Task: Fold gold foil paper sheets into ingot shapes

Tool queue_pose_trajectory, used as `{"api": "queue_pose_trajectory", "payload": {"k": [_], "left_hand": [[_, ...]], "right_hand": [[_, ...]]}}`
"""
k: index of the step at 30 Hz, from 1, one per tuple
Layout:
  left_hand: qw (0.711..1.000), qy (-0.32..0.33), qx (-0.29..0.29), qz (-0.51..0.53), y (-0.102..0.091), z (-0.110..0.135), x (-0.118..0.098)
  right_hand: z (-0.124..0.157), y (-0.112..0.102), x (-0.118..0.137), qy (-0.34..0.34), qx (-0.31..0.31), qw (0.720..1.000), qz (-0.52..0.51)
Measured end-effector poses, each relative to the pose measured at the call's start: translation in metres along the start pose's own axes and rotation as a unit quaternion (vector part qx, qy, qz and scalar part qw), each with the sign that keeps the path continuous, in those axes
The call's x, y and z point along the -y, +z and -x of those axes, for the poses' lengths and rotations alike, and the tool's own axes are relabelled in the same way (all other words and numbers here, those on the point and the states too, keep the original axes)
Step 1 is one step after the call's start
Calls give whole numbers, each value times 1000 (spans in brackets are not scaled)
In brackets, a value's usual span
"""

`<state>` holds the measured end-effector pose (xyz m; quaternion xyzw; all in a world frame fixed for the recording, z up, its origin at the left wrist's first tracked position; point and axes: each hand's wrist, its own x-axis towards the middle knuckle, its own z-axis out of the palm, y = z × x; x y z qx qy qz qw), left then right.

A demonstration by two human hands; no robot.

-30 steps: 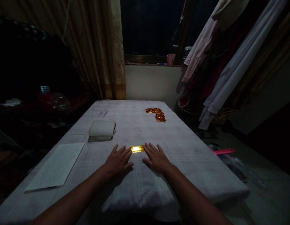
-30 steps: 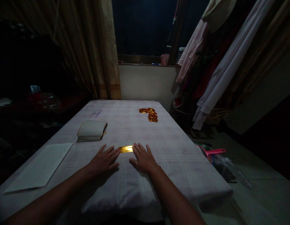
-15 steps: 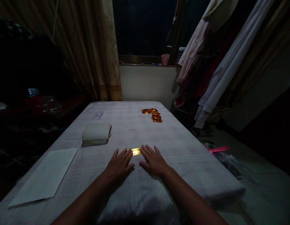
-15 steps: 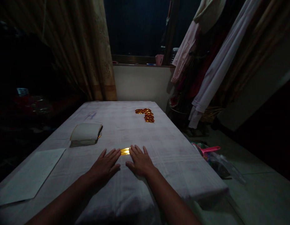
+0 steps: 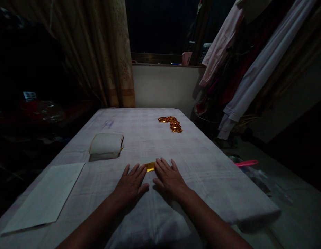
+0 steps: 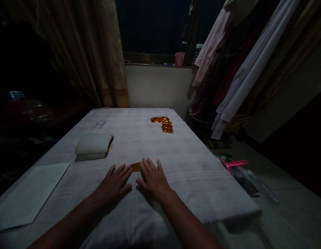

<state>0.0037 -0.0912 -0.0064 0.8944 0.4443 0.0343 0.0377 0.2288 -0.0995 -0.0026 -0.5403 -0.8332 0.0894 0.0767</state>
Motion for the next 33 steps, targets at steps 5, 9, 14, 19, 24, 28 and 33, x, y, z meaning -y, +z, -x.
{"api": "queue_pose_trajectory", "payload": {"k": [5,9,14,19,24,28,33], "left_hand": [[1000,-2,1,9,0,0,1],[1000,13,-4,5,-4,1,6],[998,20,-50,-10,-6,-4,4],[995,46,-86,-10,-3,-26,-14],[998,58,-3,24,3,-30,-12],[998,52,14,32,2,-11,10],[999,32,24,31,-5,-8,23]], "right_hand": [[-8,1,20,-47,40,998,-25],[-3,-6,6,-5,55,998,-12],[7,-10,-15,37,60,998,9],[7,-7,-16,30,48,998,1],[8,-10,-17,22,44,998,-24],[9,-10,-18,19,44,998,-30],[-6,-5,-23,13,22,1000,-12]]}}
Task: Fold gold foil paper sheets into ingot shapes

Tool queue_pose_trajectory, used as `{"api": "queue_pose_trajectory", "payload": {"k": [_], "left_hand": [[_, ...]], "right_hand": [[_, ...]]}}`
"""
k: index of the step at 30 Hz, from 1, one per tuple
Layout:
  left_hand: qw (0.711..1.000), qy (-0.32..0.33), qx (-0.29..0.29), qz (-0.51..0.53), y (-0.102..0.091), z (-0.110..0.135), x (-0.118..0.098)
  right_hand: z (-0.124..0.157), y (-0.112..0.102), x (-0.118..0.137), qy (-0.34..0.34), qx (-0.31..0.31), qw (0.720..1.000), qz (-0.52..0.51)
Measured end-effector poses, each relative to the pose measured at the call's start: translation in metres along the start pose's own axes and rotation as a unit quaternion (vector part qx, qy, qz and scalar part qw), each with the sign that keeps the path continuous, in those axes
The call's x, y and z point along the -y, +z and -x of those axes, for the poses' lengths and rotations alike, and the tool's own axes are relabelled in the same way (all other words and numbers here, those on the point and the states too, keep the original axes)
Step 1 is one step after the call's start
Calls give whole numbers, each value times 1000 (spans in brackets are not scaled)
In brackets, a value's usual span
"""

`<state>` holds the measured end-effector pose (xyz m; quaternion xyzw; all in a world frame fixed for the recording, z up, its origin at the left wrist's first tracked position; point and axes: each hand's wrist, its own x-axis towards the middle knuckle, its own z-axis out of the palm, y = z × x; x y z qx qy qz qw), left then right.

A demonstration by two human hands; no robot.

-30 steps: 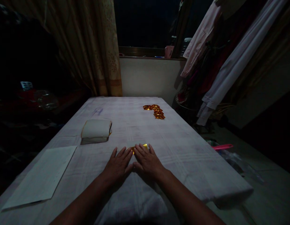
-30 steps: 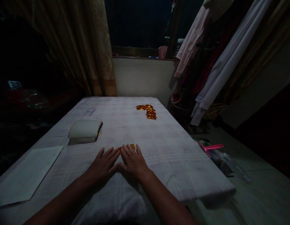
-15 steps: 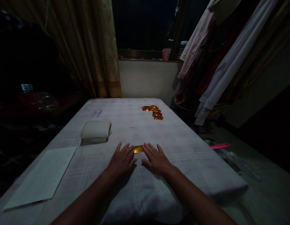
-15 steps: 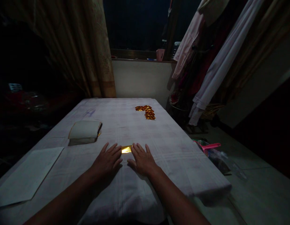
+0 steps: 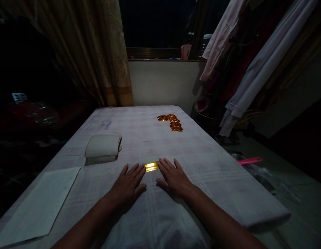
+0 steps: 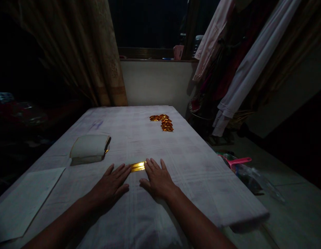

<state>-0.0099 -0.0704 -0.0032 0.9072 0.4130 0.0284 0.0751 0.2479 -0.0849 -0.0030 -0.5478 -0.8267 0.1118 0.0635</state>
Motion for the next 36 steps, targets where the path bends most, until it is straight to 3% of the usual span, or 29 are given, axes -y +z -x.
{"api": "queue_pose_trajectory", "payload": {"k": [5,8,11,15,19,30,36], "left_hand": [[999,-35,-32,-2,-4,-43,6],[995,-39,-97,4,-7,-68,17],[990,-16,-139,34,-10,-81,30],[984,28,-163,66,-12,-81,43],[983,28,-165,72,-14,-78,47],[982,30,-173,62,-16,-82,43],[980,22,-186,69,-14,-84,44]], "right_hand": [[-46,-18,-9,27,-12,999,44],[-73,-29,-10,39,-42,997,48],[-89,-25,-9,9,-88,996,-1],[-91,-2,-11,-52,-151,984,-84],[-89,13,-18,-75,-203,967,-136],[-84,8,-18,-70,-200,960,-183],[-85,6,-6,-76,-202,967,-138]]}}
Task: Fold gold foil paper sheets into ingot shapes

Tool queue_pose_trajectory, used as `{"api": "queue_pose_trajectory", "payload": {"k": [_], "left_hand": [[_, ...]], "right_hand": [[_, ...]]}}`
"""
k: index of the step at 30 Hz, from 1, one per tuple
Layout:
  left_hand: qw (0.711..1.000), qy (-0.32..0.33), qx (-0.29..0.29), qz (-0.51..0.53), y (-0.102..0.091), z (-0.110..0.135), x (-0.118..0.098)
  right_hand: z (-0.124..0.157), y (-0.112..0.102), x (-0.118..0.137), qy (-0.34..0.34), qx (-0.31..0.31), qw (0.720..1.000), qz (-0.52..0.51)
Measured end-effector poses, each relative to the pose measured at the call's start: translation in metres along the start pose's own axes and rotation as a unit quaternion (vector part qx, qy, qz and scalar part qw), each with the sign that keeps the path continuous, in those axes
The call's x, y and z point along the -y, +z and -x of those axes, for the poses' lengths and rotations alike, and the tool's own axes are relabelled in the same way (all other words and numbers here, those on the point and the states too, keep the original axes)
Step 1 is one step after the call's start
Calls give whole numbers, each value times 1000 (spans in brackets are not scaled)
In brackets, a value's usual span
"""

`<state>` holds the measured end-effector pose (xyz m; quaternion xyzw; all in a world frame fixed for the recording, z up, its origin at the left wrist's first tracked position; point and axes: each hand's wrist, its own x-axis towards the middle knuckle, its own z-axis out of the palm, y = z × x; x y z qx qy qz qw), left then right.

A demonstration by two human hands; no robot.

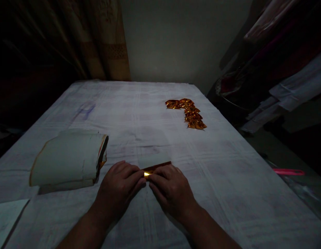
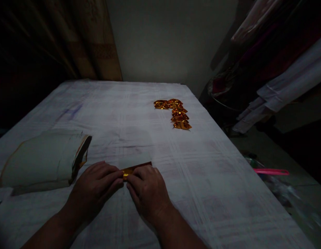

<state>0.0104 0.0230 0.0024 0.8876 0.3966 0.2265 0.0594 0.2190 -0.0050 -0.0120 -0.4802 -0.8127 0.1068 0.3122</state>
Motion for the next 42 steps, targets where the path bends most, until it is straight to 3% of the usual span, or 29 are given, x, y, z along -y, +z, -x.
{"api": "queue_pose_trajectory", "payload": {"k": [5,22,42], "left_hand": [[999,-25,-13,25,1,2,0],[991,-111,-2,80,7,-2,2],[983,-177,-20,42,15,-5,-12]], "right_hand": [[-1,6,0,7,-31,998,50],[0,9,4,60,-25,996,61],[-7,14,7,110,-36,990,78]]}}
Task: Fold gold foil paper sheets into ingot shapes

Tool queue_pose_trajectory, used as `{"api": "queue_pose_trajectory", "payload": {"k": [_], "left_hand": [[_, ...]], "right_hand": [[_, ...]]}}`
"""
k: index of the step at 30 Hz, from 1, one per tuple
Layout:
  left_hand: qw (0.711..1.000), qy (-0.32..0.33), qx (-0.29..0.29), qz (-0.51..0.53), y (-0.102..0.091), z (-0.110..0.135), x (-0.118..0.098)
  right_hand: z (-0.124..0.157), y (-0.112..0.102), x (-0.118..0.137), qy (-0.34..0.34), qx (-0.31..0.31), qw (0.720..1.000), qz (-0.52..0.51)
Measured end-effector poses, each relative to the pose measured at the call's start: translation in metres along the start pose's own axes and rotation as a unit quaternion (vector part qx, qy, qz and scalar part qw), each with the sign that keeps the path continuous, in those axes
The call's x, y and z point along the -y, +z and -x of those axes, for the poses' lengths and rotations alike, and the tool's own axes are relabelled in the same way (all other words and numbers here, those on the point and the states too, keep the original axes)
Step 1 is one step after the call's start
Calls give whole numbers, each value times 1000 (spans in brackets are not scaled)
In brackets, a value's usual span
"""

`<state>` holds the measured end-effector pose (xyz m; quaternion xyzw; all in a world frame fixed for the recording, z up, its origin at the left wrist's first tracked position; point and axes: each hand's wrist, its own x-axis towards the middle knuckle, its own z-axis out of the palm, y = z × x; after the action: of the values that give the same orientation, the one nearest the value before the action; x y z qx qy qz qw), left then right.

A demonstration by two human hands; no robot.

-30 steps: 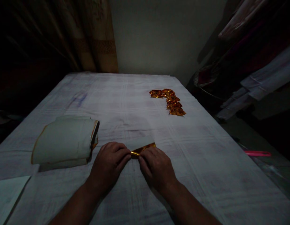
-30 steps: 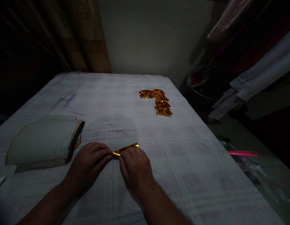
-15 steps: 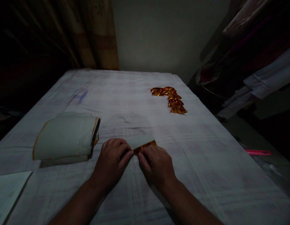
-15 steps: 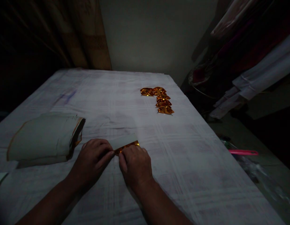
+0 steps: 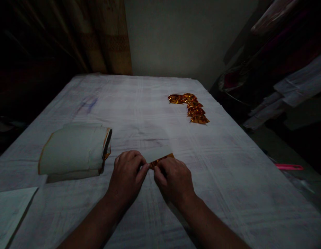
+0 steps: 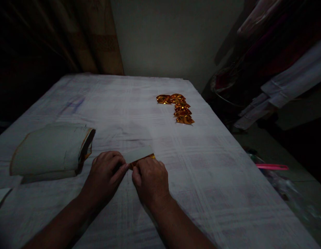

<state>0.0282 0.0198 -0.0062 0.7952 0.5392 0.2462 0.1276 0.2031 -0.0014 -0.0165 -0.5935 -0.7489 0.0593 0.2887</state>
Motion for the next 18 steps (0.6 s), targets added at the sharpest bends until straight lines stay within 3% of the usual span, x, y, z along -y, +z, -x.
{"api": "queue_pose_trajectory", "payload": {"k": [18], "left_hand": [[1000,-6,7,0,1,0,0]], "right_hand": [[0,2,1,13,5,1000,-5]]}}
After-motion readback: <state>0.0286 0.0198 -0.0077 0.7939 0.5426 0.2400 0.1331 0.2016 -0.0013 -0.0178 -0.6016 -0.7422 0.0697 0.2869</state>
